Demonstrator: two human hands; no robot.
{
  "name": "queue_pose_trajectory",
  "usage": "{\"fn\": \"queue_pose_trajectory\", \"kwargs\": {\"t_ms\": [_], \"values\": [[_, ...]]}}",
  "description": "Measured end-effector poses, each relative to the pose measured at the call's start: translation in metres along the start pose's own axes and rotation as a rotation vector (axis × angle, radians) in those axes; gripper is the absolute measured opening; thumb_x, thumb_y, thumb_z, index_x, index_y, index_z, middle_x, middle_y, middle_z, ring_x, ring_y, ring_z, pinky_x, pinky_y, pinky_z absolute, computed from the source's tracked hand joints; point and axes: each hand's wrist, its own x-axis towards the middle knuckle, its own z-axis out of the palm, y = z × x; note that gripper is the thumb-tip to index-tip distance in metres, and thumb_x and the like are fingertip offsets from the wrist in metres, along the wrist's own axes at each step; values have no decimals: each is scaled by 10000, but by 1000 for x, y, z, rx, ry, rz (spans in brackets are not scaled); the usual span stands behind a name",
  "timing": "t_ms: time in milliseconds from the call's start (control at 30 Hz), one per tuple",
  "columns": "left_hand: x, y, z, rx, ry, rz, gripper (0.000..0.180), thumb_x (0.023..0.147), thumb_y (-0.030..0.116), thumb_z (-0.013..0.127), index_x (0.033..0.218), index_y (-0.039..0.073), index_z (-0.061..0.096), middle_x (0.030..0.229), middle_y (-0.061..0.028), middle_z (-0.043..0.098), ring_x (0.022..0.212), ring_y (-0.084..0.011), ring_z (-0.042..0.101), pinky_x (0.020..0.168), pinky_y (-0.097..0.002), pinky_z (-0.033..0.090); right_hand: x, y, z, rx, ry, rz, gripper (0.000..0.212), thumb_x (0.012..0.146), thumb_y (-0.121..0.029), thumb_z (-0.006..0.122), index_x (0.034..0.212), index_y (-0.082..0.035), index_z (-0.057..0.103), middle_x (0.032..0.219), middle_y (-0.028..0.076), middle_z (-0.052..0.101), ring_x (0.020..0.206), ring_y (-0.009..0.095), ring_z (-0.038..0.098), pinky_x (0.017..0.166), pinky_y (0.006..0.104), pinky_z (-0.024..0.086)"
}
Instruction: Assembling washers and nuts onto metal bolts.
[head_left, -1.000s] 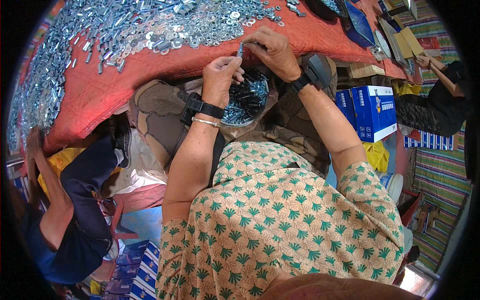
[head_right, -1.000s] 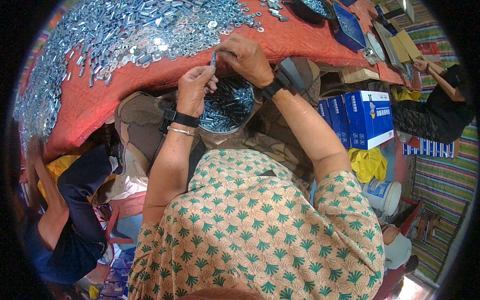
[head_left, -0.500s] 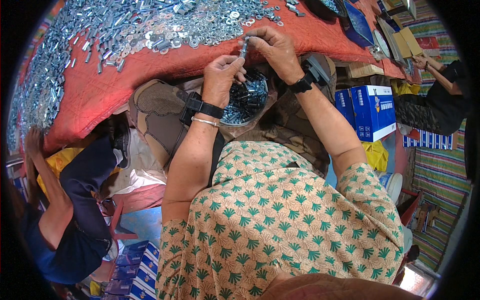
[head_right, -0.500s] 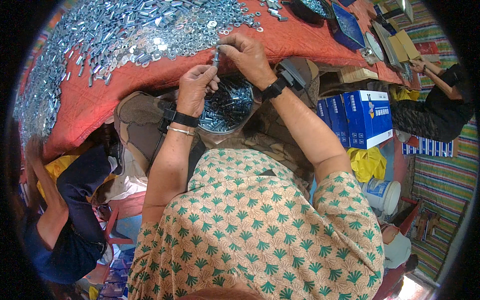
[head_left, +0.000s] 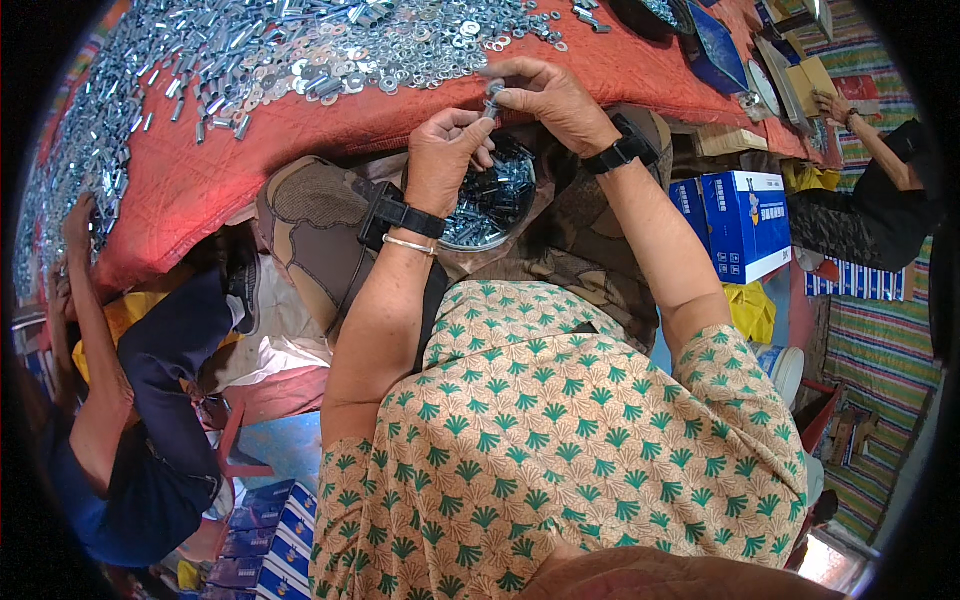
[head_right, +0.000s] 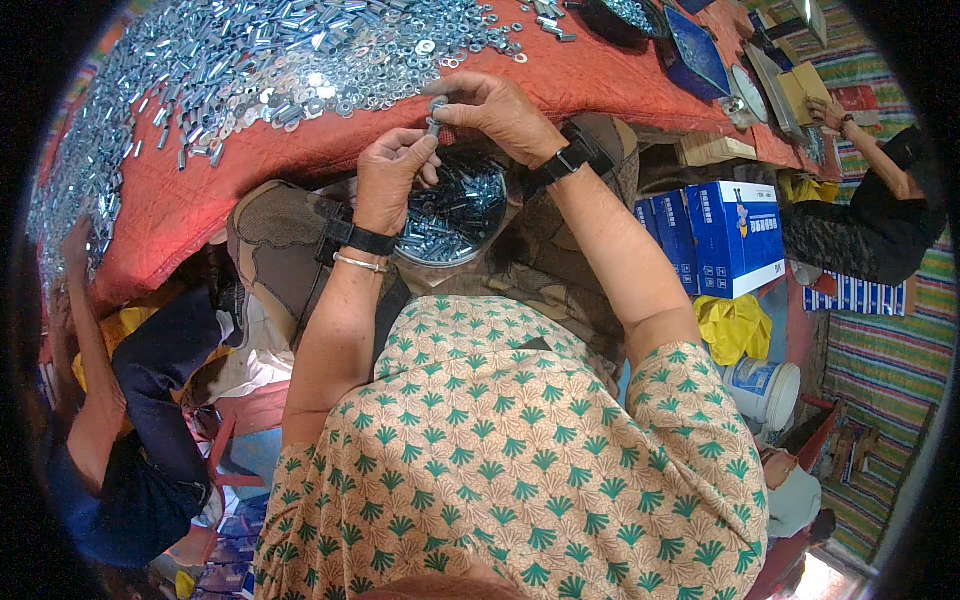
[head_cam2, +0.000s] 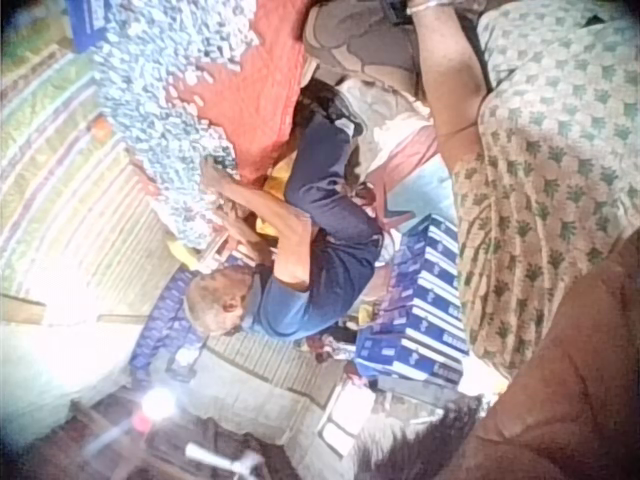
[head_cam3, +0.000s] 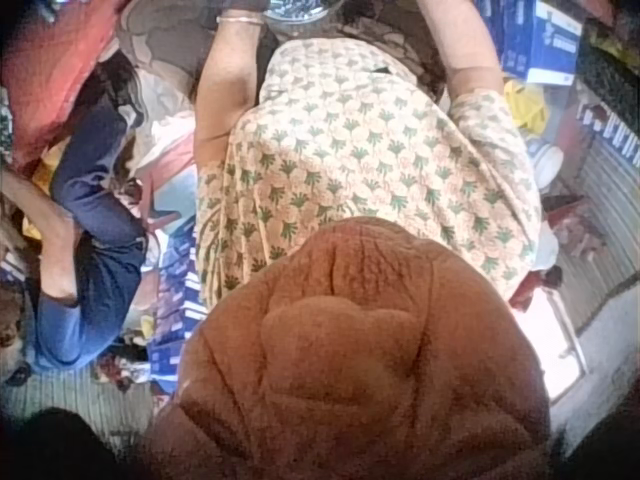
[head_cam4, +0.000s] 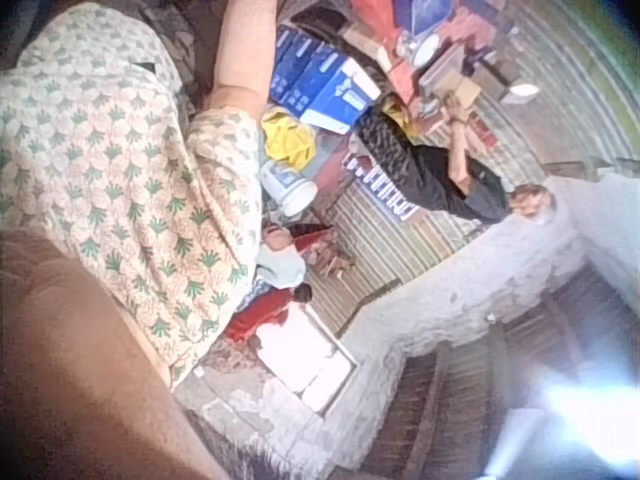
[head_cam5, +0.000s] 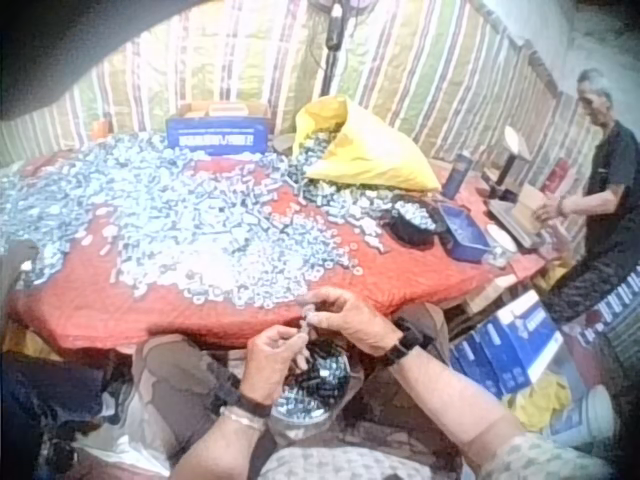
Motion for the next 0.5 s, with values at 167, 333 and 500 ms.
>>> {"fn": "queue_pose_trajectory", "kwargs": {"t_ms": [167, 333, 500], "values": [[-1, 2, 2, 64, 25, 31, 161, 848, 130, 676, 930, 6, 614, 720, -46, 630, 549, -80, 565, 484, -186, 410, 7, 3, -6, -192, -49, 10, 188, 844, -109, 671, 1007, -22, 634, 907, 16, 637, 838, 80, 599, 737, 229, 495], [-2, 2, 0, 55, 47, 19, 167, 846, 131, 678, 931, 2, 616, 719, -44, 630, 548, -79, 565, 486, -186, 409, 1, -9, 2, -137, -46, 53, 204, 796, -193, 730, 888, -51, 617, 817, -39, 598, 738, 32, 532, 624, 198, 431], [-1, 1, -1, 55, 7, 6, 184, 845, 136, 680, 953, 1, 617, 726, -48, 636, 547, -84, 569, 493, -184, 413, 9, 14, -13, -566, 3, -9, 292, 816, -232, 716, 1049, -66, 655, 863, 1, 648, 792, 56, 572, 677, 181, 449]]}}
